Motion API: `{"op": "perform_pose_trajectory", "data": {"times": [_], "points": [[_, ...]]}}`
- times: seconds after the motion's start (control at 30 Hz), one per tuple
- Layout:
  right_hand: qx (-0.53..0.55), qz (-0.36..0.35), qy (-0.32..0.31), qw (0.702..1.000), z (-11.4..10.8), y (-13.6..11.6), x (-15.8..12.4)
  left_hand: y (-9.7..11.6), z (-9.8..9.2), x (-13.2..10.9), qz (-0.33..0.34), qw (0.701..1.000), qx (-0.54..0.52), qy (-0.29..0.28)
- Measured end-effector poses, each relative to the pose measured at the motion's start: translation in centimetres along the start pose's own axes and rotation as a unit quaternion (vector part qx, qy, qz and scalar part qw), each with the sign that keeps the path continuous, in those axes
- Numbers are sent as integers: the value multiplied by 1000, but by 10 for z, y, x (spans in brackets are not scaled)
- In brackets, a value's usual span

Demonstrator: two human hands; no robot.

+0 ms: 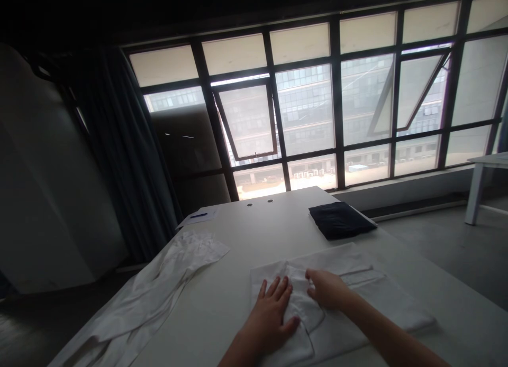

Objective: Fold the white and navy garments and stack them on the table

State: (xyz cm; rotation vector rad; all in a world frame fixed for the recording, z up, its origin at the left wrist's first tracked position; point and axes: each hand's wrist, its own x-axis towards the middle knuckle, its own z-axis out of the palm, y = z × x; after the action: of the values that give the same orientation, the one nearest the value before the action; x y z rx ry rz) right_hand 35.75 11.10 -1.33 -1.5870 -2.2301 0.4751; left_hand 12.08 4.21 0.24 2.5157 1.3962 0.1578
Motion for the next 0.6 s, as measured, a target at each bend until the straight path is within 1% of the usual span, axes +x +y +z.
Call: {"op": "perform_pose_trajectory", "data": {"times": [0.07, 0.13, 0.2, 0.27, 0.33, 0.4, 0.5, 0.6], "points": [[-24, 4, 16, 1000, -1, -10, -4, 1, 0, 0, 1, 1000, 3, 1], [-38, -24, 41, 998, 6, -24, -8, 1, 1, 0, 6, 1000, 6, 4], [-46, -65, 60, 995, 22, -36, -11, 1, 1, 0, 14, 1000, 7, 5], [-55, -94, 59, 992, 41, -40, -14, 0, 2, 1, 18, 1000, 8, 6], [-64, -102, 41, 992, 57, -36, -15, 0, 2, 2, 16, 1000, 6, 10], [-71, -112, 27, 991, 65, -26, -13, -1, 0, 2, 12, 1000, 3, 10], [-71, -106, 27, 992, 64, -10, -5, -1, -2, 0, 6, 1000, 0, 8], [-62, -54, 23, 996, 55, 4, 6, -1, -2, -1, 11, 1000, 7, 16]]}}
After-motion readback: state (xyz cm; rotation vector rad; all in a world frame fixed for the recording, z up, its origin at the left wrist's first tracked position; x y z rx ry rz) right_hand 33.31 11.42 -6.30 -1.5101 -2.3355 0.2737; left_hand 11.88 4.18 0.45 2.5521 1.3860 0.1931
